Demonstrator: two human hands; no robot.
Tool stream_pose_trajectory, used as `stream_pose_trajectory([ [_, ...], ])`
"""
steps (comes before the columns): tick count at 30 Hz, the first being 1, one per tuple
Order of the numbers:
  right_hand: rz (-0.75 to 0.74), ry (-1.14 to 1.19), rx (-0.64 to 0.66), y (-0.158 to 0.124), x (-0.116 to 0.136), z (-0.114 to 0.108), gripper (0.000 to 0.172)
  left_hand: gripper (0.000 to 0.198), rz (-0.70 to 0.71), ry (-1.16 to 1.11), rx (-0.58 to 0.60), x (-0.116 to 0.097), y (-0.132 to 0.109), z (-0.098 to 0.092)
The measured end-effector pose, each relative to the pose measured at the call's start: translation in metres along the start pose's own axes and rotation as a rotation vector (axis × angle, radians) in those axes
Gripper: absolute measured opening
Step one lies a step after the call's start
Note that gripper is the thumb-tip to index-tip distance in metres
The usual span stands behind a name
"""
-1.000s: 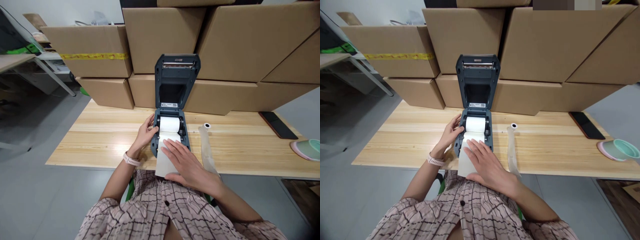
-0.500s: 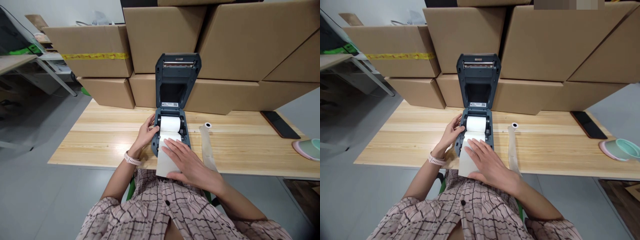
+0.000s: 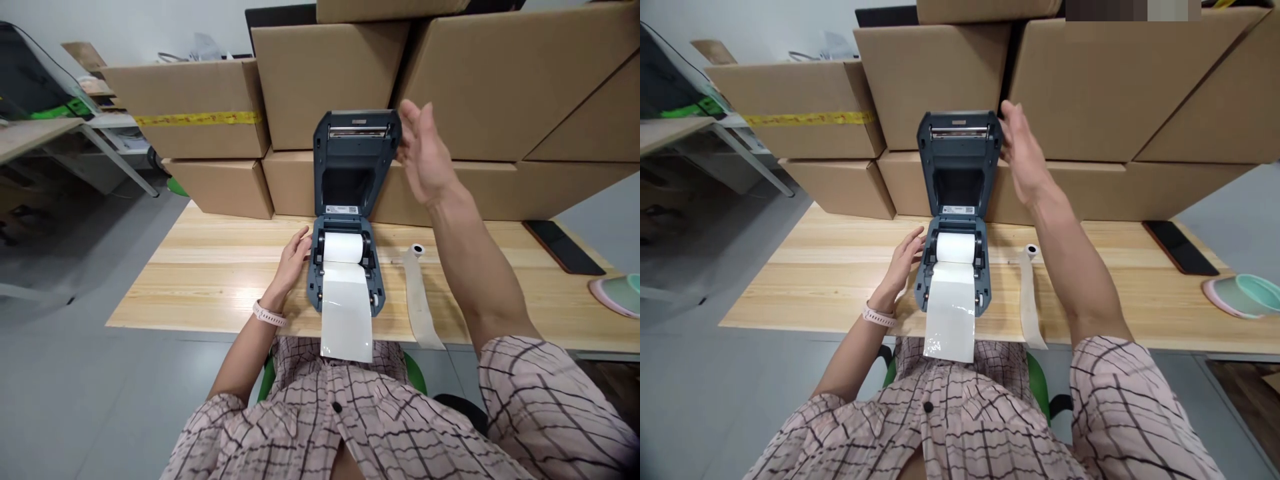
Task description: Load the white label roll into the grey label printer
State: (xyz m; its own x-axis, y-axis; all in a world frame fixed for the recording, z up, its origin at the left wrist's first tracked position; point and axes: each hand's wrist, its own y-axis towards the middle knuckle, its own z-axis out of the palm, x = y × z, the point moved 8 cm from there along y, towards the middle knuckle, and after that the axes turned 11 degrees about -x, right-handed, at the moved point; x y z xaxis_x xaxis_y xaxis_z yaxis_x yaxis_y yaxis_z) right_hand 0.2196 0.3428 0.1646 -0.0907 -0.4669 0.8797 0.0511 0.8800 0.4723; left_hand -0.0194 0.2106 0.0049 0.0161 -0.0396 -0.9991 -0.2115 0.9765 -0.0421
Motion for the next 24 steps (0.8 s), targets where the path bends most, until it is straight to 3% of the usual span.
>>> stream_pose_trajectory([
  [2,0.058,0.094,0.057,0.016,-0.013,0.013,0.072,0.061,-0.017,-0.012,-0.024,0.0,0.0,-0.002],
  [5,0.026,0.129,0.053,-0.001,-0.002,0.013,0.072,0.059,-0.008,-0.042,-0.055,0.0,0.004,-0.005],
  [10,-0.102,0.053,0.121,-0.097,0.042,-0.003,0.076,0.058,0.086,-0.104,-0.222,-0.003,0.009,-0.024],
  [12,-0.137,-0.033,0.226,-0.136,0.05,-0.003,0.067,0.055,0.159,-0.124,-0.272,-0.011,0.0,-0.03],
  [15,-0.224,-0.205,0.373,-0.176,0.053,0.005,0.047,0.055,0.285,-0.097,-0.227,-0.034,-0.028,-0.025],
  [19,-0.371,-0.371,0.379,-0.184,0.059,0.023,0.038,0.058,0.604,0.134,-0.175,-0.085,-0.057,-0.006],
  [22,-0.407,-0.438,0.4,-0.173,0.058,0.045,0.036,0.064,0.847,0.321,-0.142,-0.115,-0.056,0.015],
  [24,-0.456,-0.515,0.412,-0.168,0.055,0.06,0.035,0.066,0.937,0.413,-0.072,-0.12,-0.047,0.03],
])
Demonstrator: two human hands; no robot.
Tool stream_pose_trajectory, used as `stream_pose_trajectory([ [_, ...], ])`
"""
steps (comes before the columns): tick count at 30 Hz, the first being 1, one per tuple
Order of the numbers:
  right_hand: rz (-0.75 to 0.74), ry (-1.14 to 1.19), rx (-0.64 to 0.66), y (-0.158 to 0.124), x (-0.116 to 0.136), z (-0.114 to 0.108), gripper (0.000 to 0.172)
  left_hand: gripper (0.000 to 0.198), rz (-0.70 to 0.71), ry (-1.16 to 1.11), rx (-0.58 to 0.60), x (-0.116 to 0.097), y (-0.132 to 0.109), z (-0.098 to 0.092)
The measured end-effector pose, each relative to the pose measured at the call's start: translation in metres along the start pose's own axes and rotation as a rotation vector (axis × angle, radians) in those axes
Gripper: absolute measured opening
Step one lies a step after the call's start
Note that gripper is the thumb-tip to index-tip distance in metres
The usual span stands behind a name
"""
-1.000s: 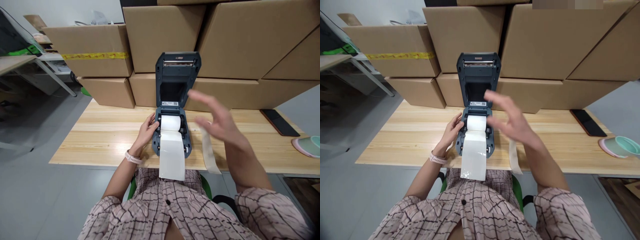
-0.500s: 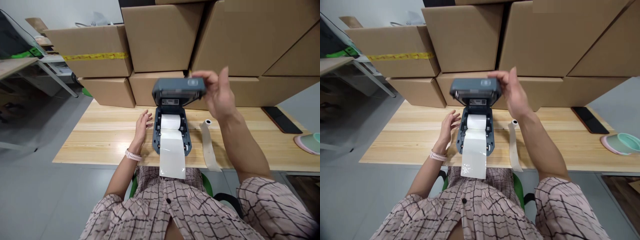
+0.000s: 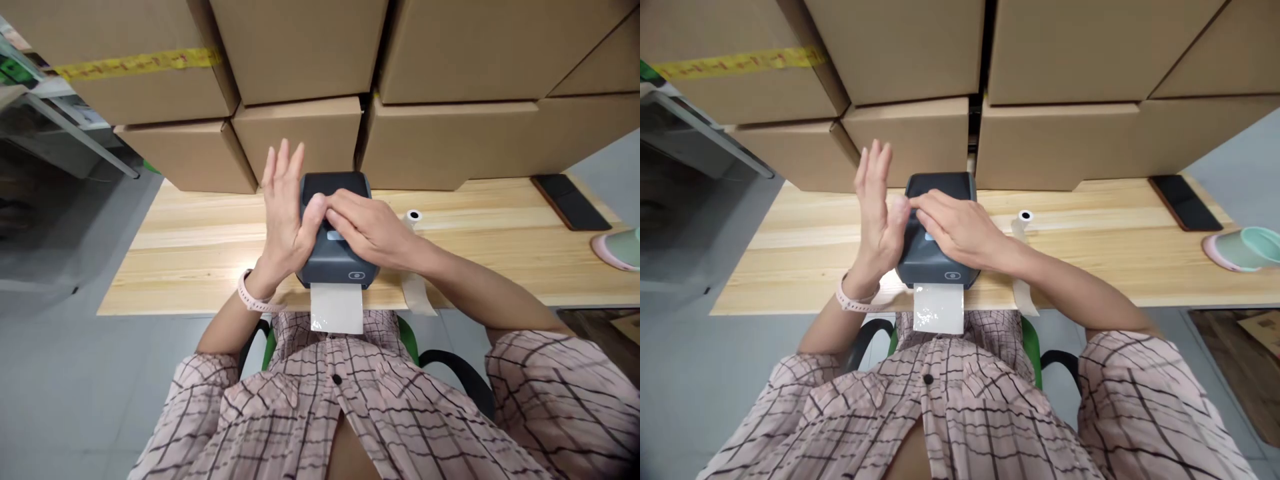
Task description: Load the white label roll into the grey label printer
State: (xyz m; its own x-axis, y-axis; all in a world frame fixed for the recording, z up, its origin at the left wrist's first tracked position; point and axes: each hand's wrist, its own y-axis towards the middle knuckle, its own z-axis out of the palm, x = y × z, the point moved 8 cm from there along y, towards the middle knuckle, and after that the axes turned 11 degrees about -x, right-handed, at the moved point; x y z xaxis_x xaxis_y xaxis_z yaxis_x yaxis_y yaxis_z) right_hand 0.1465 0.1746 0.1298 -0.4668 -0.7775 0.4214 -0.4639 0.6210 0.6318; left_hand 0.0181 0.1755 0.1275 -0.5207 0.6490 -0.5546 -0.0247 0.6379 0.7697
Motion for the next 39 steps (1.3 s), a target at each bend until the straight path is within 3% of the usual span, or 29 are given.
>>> stream_pose_trajectory([
  [4,-0.076,-0.133,0.0,0.001,0.002,0.018,0.032,0.071,0.061,0.022,0.12,0.009,-0.004,0.02],
  [8,-0.12,-0.115,-0.092,-0.009,0.006,0.019,0.033,0.074,0.049,0.001,0.181,0.012,-0.02,0.025],
  [16,-0.093,-0.106,-0.136,-0.009,0.008,0.017,0.025,0.07,-0.077,-0.02,0.139,0.013,-0.014,0.018],
  [19,-0.051,-0.078,-0.124,-0.01,0.005,0.016,0.025,0.068,-0.124,0.008,0.018,0.015,-0.026,0.008],
  [21,-0.004,-0.048,-0.121,-0.012,0.002,0.014,0.026,0.058,-0.155,0.026,-0.183,0.013,-0.05,-0.011],
  [23,0.038,-0.033,-0.117,-0.014,0.0,0.013,0.027,0.032,-0.214,0.013,-0.471,0.007,-0.087,-0.04],
  [24,0.053,-0.031,-0.113,-0.015,0.0,0.012,0.027,0.026,-0.319,-0.022,-0.512,0.009,-0.106,-0.047],
  [25,0.065,-0.027,-0.111,-0.016,-0.001,0.012,0.028,0.037,-0.426,-0.061,-0.462,0.01,-0.123,-0.048],
  [27,0.081,-0.007,-0.114,-0.018,-0.001,0.011,0.029,0.053,-0.729,-0.133,-0.155,0.015,-0.154,-0.032],
  [29,0.09,0.02,-0.125,-0.019,-0.001,0.011,0.03,0.057,-1.053,-0.261,0.172,0.013,-0.184,-0.011],
  [31,0.087,0.036,-0.143,-0.019,-0.001,0.011,0.03,0.056,-1.279,-0.414,0.359,0.005,-0.2,0.002],
  [34,0.061,0.073,-0.183,-0.021,-0.002,0.009,0.029,0.057,-1.338,-0.564,0.424,-0.001,-0.196,0.011],
  [39,0.016,0.289,-0.247,-0.031,-0.006,-0.006,0.023,0.06,-1.145,-0.519,0.546,0.004,-0.185,0.005],
])
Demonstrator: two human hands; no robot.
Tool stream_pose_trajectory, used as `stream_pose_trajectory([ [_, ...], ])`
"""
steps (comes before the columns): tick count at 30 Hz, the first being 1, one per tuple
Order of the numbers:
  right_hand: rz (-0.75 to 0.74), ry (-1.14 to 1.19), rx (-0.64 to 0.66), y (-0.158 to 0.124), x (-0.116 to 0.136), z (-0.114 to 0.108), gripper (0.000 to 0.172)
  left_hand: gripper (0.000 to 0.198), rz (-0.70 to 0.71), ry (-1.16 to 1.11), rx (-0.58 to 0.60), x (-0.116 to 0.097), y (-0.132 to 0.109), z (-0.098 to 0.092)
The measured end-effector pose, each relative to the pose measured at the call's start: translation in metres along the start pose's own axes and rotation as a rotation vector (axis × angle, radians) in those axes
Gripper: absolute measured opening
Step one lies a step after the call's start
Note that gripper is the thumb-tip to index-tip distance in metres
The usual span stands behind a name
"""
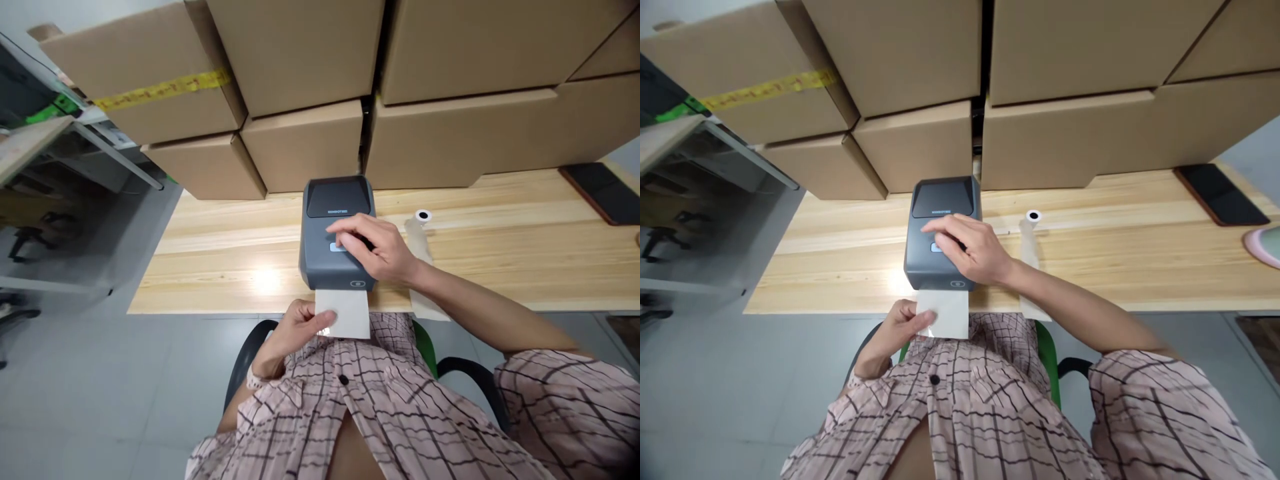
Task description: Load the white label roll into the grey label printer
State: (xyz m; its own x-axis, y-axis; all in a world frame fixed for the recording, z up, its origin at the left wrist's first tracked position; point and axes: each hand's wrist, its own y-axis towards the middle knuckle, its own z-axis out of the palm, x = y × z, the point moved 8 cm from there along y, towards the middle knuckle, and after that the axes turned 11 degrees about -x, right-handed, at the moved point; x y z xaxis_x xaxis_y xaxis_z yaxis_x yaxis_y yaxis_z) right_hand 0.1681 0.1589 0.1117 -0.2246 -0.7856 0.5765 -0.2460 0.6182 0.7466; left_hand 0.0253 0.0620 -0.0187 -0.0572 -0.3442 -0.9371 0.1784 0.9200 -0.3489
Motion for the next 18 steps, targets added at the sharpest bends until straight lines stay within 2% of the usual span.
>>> stream_pose_trajectory([
  [2,0.009,0.06,0.04,-0.004,-0.001,-0.005,0.023,0.063,0.081,0.05,-0.039,-0.006,0.0,-0.013],
  [3,0.0,0.07,0.068,-0.006,0.0,-0.006,0.025,0.062,0.124,0.057,-0.096,-0.009,0.0,-0.022],
  [7,-0.153,-0.065,0.105,-0.016,0.012,-0.008,0.033,0.044,0.274,0.036,-0.483,-0.024,-0.002,-0.069],
  [10,-0.276,-0.246,0.088,-0.023,0.023,-0.004,0.04,0.029,0.372,0.031,-0.626,-0.031,-0.003,-0.087],
  [14,-0.328,-0.385,0.075,-0.025,0.034,0.003,0.044,0.028,0.512,0.114,-0.62,-0.043,0.002,-0.083],
  [18,-0.347,-0.423,0.094,-0.018,0.038,0.008,0.027,0.051,0.608,0.166,-0.47,-0.048,0.013,-0.06],
])
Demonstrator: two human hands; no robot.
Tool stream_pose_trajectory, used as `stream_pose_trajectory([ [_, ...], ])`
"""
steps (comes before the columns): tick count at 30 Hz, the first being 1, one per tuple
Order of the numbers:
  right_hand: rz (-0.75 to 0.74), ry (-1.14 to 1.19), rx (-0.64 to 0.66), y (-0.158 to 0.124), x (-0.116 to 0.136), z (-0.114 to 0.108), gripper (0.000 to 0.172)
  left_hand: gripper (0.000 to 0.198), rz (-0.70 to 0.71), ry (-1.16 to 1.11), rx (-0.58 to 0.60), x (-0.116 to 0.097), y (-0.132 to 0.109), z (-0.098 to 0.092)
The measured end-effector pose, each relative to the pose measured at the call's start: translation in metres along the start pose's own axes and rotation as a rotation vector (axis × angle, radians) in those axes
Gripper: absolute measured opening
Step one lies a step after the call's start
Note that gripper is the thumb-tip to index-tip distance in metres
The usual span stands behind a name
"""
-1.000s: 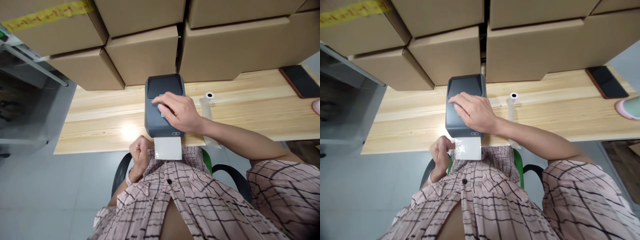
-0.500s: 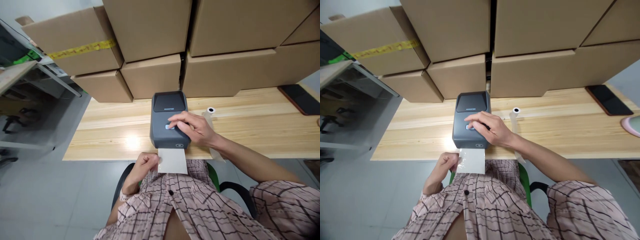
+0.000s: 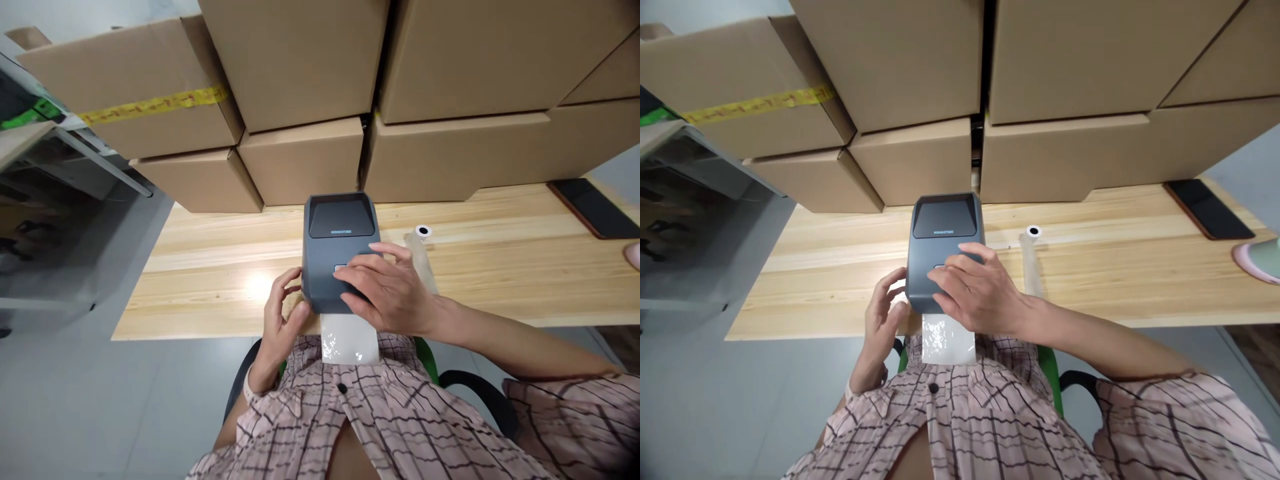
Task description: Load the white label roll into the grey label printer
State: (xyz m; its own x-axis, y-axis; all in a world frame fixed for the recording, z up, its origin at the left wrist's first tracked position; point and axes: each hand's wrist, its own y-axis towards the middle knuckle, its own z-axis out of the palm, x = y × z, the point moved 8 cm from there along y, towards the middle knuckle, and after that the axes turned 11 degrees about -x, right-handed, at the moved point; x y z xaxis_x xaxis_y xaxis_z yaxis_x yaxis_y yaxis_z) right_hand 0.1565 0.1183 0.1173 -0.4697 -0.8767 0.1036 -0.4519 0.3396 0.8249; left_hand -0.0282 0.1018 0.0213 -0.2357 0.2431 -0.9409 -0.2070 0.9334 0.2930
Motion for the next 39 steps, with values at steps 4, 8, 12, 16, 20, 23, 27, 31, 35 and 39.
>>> stream_pose_trajectory([
  [4,0.168,0.175,0.047,-0.007,-0.02,-0.004,0.029,0.077,-0.034,-0.02,0.086,0.011,-0.009,0.019],
  [8,0.598,0.26,-0.005,-0.044,-0.057,-0.019,0.05,0.083,-0.134,-0.07,0.114,0.02,-0.019,0.03],
  [12,0.818,0.407,0.127,-0.078,-0.062,-0.013,0.069,0.074,-0.009,-0.023,0.062,0.011,-0.017,0.029],
  [16,0.81,0.488,0.13,-0.08,-0.056,-0.015,0.074,0.069,0.079,0.08,0.012,0.007,-0.012,0.023],
  [20,0.829,0.502,0.116,-0.079,-0.058,-0.015,0.076,0.067,0.149,0.147,-0.013,0.002,-0.009,0.022],
  [23,0.83,0.494,0.115,-0.081,-0.059,-0.012,0.076,0.068,0.211,0.208,-0.065,-0.002,-0.007,0.02],
  [27,0.8,0.473,0.114,-0.08,-0.056,-0.012,0.076,0.067,0.25,0.242,-0.084,-0.004,-0.007,0.021],
  [31,0.75,0.413,0.109,-0.063,-0.055,-0.02,0.075,0.064,0.245,0.175,-0.085,-0.014,0.003,0.018],
  [35,0.537,0.347,0.059,-0.019,-0.058,-0.027,0.079,0.062,0.317,0.073,-0.135,-0.037,0.04,0.011],
  [39,0.427,0.288,-0.104,0.032,-0.083,-0.024,0.081,0.059,0.336,-0.056,-0.14,-0.046,0.099,0.009],
])
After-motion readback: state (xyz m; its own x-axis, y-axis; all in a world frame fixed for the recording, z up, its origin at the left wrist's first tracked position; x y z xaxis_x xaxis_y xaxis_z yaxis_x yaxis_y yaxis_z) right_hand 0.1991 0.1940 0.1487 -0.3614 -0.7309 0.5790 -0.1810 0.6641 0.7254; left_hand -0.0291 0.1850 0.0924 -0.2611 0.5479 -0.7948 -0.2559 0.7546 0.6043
